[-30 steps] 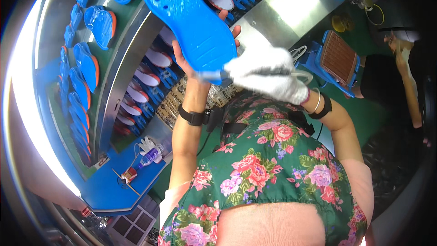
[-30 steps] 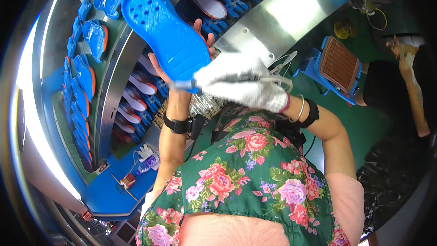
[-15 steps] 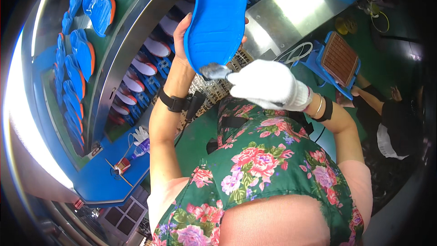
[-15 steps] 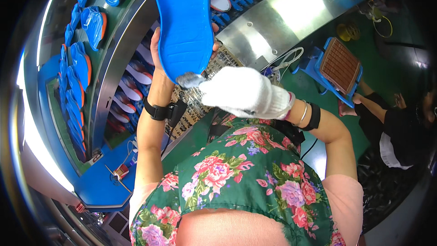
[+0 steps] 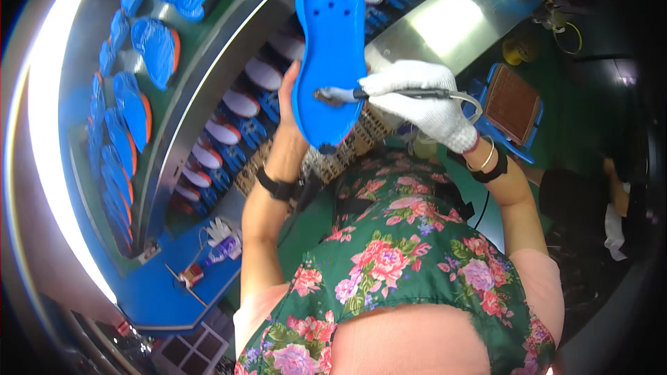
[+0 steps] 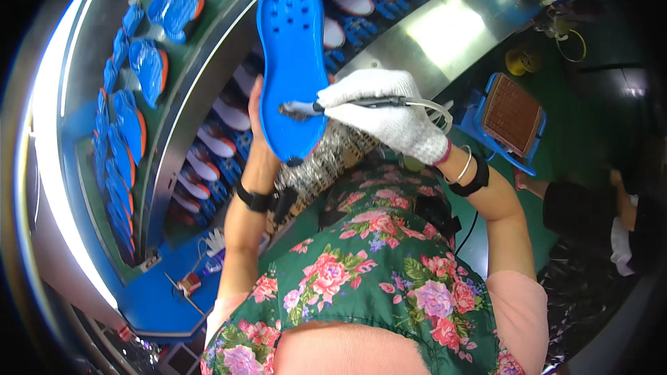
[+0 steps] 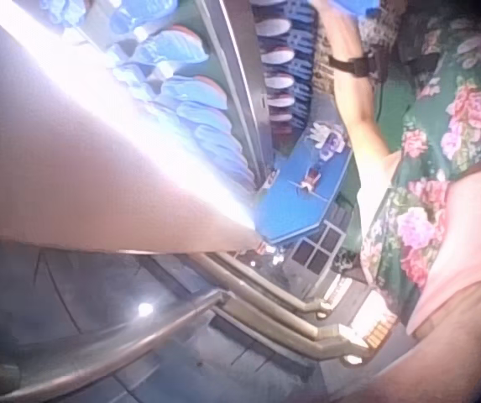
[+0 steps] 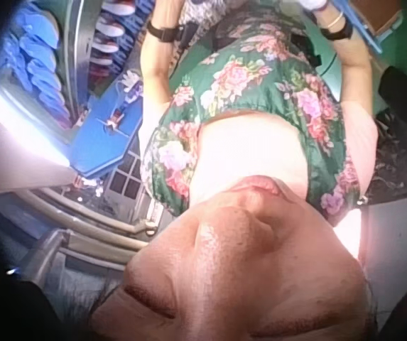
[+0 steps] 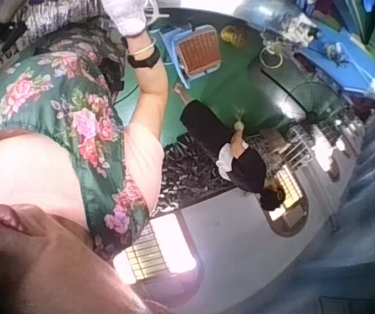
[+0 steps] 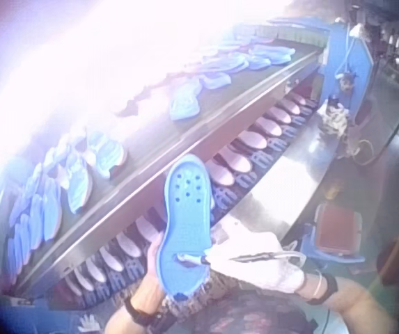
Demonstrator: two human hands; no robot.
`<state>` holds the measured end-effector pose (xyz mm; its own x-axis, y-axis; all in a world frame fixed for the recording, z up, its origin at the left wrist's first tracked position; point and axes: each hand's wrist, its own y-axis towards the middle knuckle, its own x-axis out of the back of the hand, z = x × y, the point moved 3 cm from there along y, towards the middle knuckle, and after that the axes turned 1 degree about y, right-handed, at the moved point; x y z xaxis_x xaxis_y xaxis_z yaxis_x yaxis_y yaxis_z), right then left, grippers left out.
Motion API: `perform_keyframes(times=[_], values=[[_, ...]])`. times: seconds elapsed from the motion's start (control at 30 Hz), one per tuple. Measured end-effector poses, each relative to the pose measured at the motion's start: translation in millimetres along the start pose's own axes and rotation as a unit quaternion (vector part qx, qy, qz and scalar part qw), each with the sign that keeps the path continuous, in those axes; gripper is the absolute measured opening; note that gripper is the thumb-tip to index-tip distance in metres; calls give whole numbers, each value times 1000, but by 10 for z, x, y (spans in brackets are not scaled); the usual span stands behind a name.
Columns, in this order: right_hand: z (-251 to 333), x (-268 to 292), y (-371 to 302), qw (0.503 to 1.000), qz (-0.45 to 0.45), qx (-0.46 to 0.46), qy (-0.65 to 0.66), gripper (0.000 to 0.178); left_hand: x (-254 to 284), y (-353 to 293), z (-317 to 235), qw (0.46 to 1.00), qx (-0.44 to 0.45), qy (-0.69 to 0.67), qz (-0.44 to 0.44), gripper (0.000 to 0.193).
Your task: Apply glue to the surface of blue shoe soles using a brush.
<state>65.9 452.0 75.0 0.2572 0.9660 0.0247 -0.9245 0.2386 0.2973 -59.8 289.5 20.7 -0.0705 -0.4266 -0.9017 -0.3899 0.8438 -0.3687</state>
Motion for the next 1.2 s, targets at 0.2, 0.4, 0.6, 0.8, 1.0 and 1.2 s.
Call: perform_keyframes(times=[0.2,0.4,0.6,0.8,1.0,1.2], values=[[337,141,276,934,-46,268,-231,20,288,-165,179,999,-3,36,-33,99],[240,475,-73,938,-140,-74,309,13,-379,-382,-170,934,-134,144,299,126],[-491,536,-346,932,-205,-157,256,13,-1253,416,-1327,918,-337,62,201,110],[-780,464,-584,942,-161,-210,208,16,-1396,1027,-1135,956,-105,-218,165,88],[-785,680,-744,938,-169,-210,216,18,-2087,1848,-1604,647,-475,576,-155,71],[-768,493,-663,935,-130,-222,243,17,-1925,2399,-2620,338,-340,834,-272,97]])
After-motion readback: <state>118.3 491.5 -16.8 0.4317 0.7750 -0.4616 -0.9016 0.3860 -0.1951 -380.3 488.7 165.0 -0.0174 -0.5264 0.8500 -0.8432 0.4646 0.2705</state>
